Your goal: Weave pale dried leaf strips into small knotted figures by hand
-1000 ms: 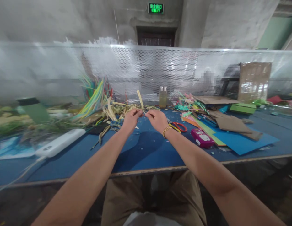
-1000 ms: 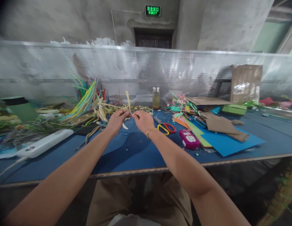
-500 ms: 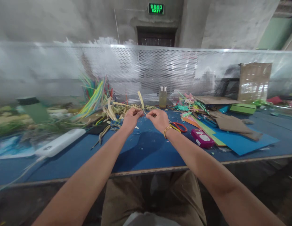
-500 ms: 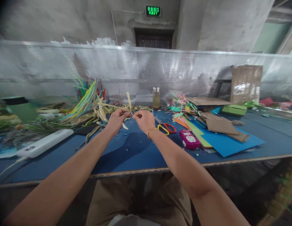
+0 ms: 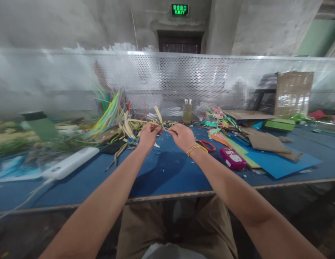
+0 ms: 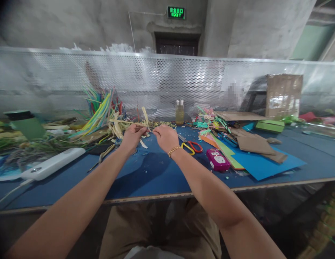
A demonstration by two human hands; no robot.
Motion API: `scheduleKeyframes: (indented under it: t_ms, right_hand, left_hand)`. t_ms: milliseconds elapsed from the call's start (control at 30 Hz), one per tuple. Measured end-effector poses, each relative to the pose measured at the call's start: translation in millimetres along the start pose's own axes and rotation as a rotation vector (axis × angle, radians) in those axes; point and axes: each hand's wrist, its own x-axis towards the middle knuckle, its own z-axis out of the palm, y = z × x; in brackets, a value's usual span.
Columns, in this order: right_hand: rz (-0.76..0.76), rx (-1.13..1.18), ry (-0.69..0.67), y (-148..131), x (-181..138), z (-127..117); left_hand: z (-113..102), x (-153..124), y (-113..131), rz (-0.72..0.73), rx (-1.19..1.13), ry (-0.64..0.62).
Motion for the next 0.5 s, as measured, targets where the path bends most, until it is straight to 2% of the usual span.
scheduleKeyframes:
  t_ms: [200, 333, 500]
  right_hand:
    - [-0.100, 0.064, 0.027, -0.1, 2.7, -3.7]
    - [-0.020, 0.149, 0.059, 2.3, 3.0, -0.8]
    - [0.101, 0.327, 0.061, 5.6, 3.2, 8.6]
  left_hand:
    - [-0.6, 0.7, 0.2, 0.047, 0.047, -0.109]
    - [0.2, 0.9, 0.0, 0.095, 0.013, -0.227]
    - [0.0, 1.1, -2.0, 0.104, -0.006, -0.261]
